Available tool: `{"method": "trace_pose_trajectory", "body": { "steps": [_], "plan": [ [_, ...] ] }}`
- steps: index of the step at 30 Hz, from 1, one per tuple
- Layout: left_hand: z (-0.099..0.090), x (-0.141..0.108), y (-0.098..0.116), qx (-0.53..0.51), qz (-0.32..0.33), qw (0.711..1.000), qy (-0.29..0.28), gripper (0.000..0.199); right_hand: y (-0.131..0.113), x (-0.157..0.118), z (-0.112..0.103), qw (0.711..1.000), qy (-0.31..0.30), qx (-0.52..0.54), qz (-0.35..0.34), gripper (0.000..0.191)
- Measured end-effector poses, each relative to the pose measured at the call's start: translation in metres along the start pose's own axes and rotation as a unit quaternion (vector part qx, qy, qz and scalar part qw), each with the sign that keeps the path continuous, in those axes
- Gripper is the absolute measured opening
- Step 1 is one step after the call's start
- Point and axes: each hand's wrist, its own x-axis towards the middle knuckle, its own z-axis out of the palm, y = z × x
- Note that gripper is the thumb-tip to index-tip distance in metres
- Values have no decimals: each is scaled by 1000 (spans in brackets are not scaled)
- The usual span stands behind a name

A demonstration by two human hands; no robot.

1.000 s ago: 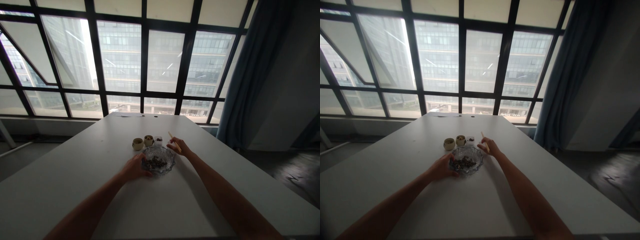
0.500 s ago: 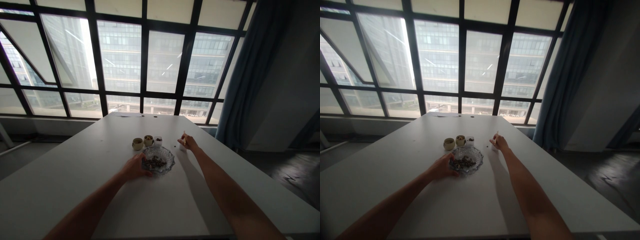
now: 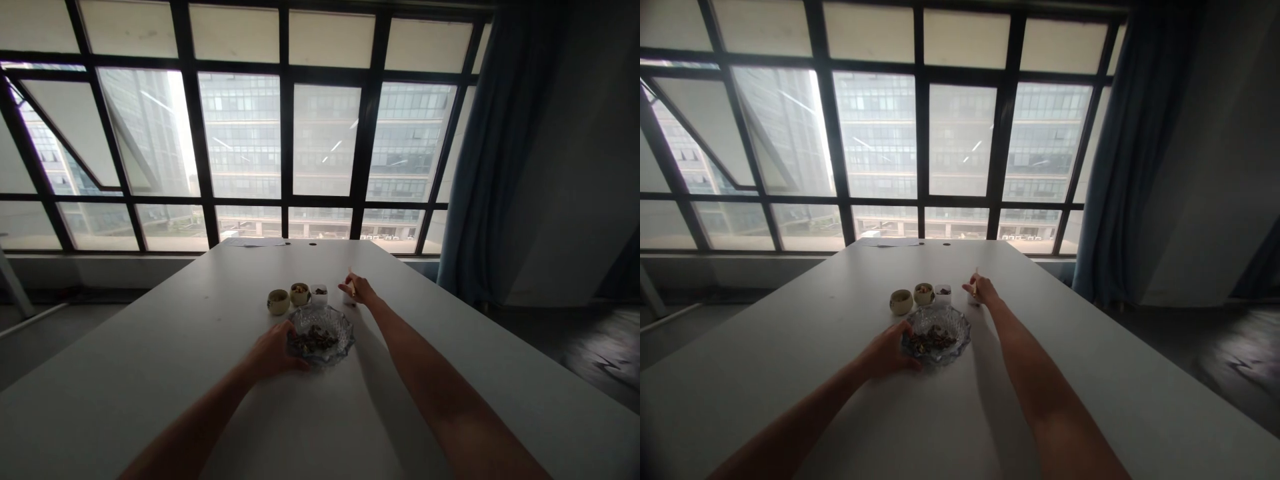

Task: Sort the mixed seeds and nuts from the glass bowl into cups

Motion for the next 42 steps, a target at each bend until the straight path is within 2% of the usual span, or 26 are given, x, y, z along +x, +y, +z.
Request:
{"method": "trace_pose_trajectory", "body": {
  "steps": [3, 5, 10, 12, 15, 19, 24, 42],
  "plan": [
    [-2, -1, 3, 2, -2, 1000, -6, 59, -7, -9, -10, 999, 45, 25, -5, 34],
    [-2, -1, 3, 1, -6, 1000, -11, 60, -6, -20, -24, 995, 94, 43, -3, 29],
    [3, 2, -4, -7, 11, 1000, -7, 62, 7, -63, -75, 974, 209, 84, 10, 65],
    [5, 3, -6, -6, 14, 1000, -3, 63, 12, -81, -89, 970, 223, 100, 3, 72],
    [7, 4, -6, 1, 8, 1000, -6, 64, 16, -104, -94, 974, 180, 132, -31, 69],
    [6, 3, -4, 0, 2, 1000, -13, 61, 17, -118, -82, 978, 118, 154, -74, 65],
    [6, 2, -4, -3, 14, 1000, 7, 56, 22, -116, -73, 979, 100, 156, -83, 60],
    [7, 5, -6, 7, 3, 1000, -14, 64, 15, -121, -73, 973, 46, 191, -120, 49]
  ]
}}
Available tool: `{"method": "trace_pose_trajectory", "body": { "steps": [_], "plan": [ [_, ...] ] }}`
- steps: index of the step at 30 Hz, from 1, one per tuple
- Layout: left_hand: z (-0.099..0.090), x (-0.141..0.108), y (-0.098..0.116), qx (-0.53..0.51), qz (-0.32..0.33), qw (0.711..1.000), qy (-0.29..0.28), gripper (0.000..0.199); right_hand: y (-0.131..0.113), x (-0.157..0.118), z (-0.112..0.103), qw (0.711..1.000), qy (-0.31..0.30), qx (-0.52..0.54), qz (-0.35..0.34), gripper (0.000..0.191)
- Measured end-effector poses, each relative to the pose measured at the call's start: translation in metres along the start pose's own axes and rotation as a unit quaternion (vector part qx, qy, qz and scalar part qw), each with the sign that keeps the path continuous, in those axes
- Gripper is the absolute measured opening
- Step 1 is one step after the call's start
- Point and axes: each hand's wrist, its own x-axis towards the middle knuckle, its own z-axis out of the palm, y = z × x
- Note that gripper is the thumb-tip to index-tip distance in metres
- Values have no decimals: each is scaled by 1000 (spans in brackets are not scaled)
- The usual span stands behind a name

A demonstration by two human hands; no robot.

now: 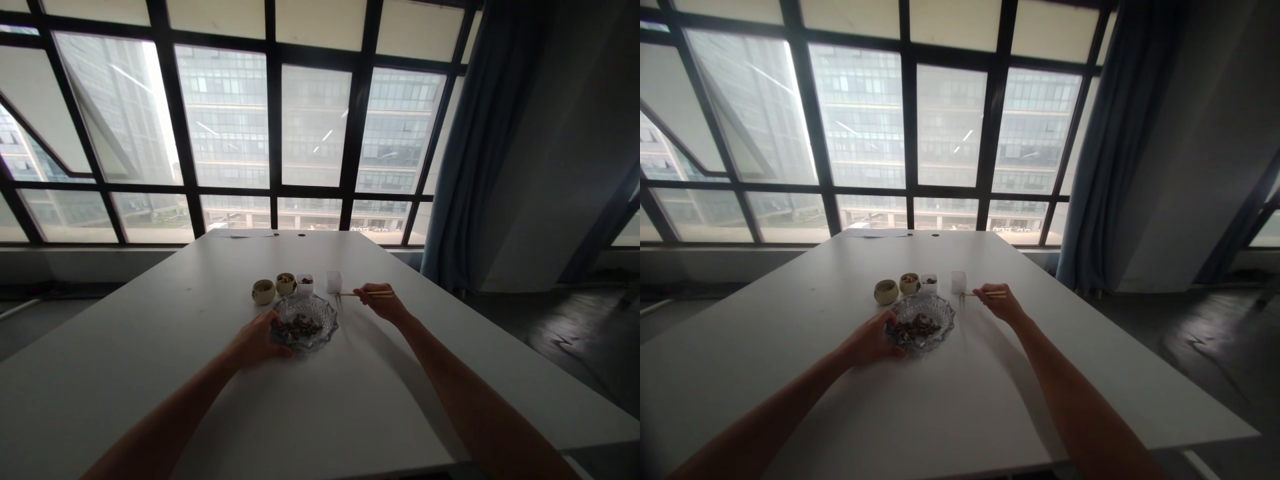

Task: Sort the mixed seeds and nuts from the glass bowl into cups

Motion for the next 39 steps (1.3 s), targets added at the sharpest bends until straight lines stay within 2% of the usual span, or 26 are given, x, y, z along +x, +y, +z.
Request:
{"method": "trace_pose_trajectory", "body": {
  "steps": [8, 15, 18, 23, 27, 32, 36, 39],
  "plan": [
    [-3, -2, 4, -7, 5, 1000, 4, 61, -8, 0, 6, 1000, -1, -10, -22, 53],
    [-6, -4, 8, -5, 0, 1000, -2, 60, -16, 0, -1, 999, 18, -19, -26, 50],
    [-6, -4, 7, -8, 3, 1000, -7, 62, -18, 0, -3, 998, 48, -26, -26, 50],
    [-5, -3, 7, -11, -1, 1000, -11, 63, -14, 4, 6, 990, 134, -41, -15, 52],
    [-5, -3, 6, -11, -4, 1000, -9, 64, -5, 11, 15, 987, 158, -33, -5, 53],
    [-6, -4, 7, -6, 0, 1000, -9, 61, 2, 14, 15, 981, 191, -16, 17, 54],
    [-5, -2, 6, -5, -5, 1000, -7, 63, 4, 13, 15, 981, 193, -6, 15, 54],
    [-3, -1, 3, -11, 3, 1000, 0, 65, 4, 14, 19, 985, 170, -5, 1, 54]
  ]
}}
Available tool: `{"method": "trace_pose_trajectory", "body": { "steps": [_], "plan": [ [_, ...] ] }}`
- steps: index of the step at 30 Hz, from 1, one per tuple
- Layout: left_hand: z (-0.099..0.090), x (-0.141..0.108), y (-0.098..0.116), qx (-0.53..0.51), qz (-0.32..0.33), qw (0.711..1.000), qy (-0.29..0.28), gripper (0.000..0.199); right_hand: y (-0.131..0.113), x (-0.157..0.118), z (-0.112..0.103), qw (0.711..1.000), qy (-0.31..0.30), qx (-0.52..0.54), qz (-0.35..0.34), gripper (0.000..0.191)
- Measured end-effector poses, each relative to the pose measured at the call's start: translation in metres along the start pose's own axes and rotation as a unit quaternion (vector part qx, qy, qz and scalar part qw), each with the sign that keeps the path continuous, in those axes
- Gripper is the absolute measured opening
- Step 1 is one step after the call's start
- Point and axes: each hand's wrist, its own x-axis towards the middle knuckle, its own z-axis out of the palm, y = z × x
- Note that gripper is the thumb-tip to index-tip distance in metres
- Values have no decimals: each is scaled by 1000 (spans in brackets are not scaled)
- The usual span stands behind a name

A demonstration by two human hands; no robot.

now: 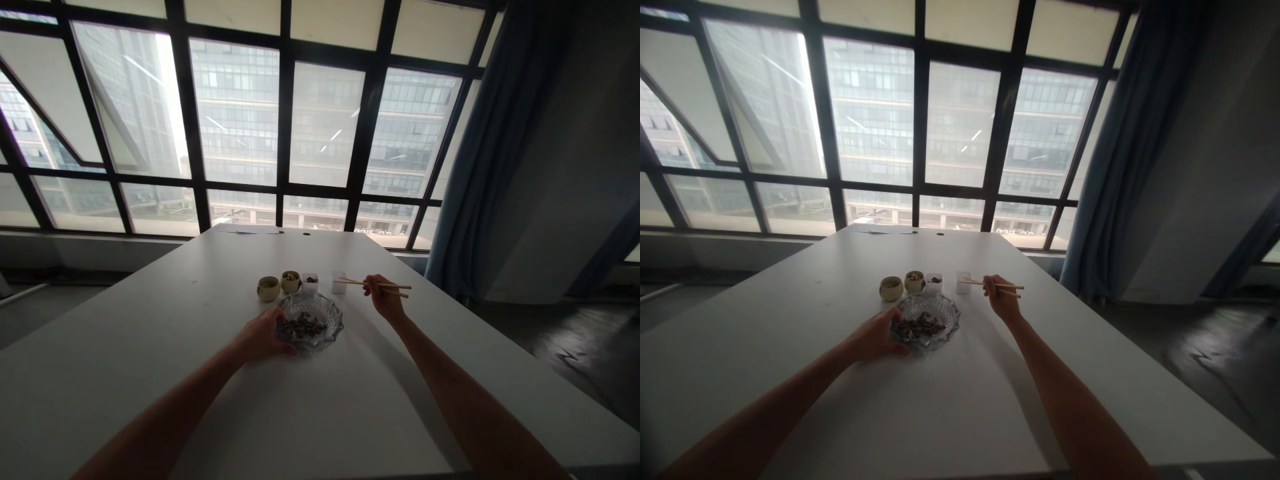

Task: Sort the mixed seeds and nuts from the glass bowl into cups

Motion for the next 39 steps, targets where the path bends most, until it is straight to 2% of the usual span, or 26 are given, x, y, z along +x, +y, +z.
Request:
{"method": "trace_pose_trajectory", "body": {
  "steps": [6, 10, 22, 31, 39],
  "plan": [
    [3, 1, -5, -4, 9, 1000, 9, 64, -4, 1, 9, 998, -60, 6, -35, 49],
    [3, 2, -5, -12, 3, 1000, 12, 64, -10, 1, 10, 996, -76, 11, -40, 47],
    [5, 3, -7, -1, 8, 1000, 20, 65, -18, 4, 6, 998, -40, 49, 1, 53],
    [4, 2, -4, -9, 9, 1000, 15, 63, -45, 2, -1, 992, -6, 119, 29, 59],
    [10, 4, -7, -6, 25, 999, 48, 64, -72, -19, 7, 975, -172, 140, 12, 56]
  ]
}}
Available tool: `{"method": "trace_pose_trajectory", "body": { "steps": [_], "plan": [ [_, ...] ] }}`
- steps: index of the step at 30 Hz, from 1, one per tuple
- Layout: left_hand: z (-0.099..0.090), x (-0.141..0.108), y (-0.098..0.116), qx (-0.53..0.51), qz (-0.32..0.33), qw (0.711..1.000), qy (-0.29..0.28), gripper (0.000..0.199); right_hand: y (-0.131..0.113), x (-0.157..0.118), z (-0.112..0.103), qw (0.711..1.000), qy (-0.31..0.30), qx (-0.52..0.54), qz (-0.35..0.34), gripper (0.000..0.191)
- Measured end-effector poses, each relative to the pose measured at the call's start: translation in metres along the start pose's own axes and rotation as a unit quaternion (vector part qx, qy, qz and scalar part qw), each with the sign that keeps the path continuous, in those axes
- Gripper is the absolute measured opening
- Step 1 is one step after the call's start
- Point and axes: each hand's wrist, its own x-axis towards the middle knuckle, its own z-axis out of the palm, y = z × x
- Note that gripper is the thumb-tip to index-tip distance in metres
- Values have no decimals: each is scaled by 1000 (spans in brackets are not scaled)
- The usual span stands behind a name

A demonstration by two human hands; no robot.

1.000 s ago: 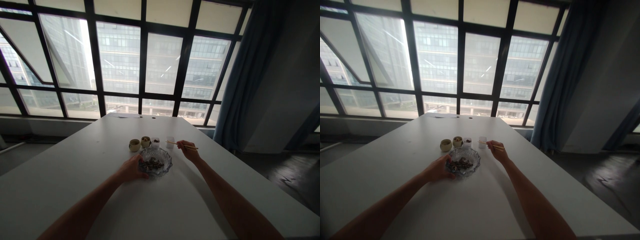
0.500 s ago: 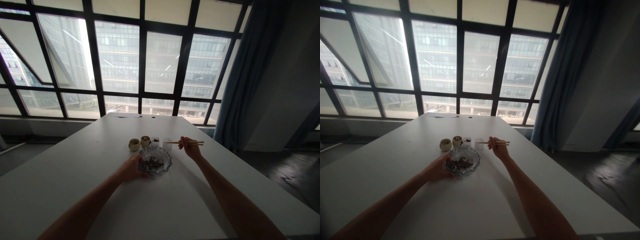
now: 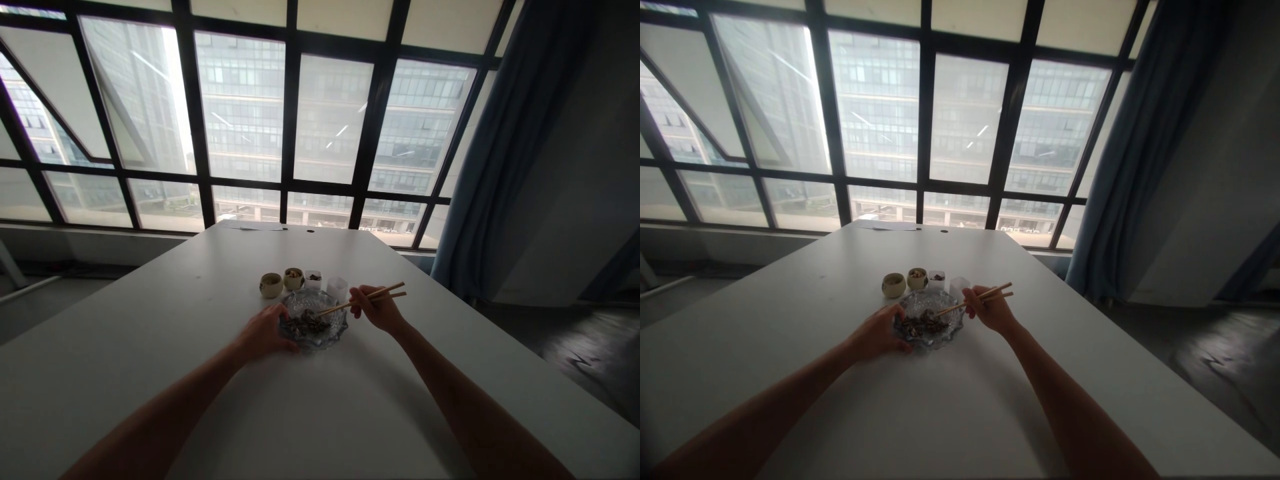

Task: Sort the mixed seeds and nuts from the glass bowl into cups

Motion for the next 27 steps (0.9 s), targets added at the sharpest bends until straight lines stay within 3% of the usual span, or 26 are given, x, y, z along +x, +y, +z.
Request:
{"method": "trace_pose_trajectory", "body": {
  "steps": [20, 27],
  "plan": [
    [-1, -3, 10, 19, -11, 1000, 3, 64, -26, -11, -7, 988, -144, -45, -45, 43],
    [-3, -3, 13, 24, -16, 1000, 2, 65, -22, -14, -4, 988, -135, -40, -56, 44]
  ]
}}
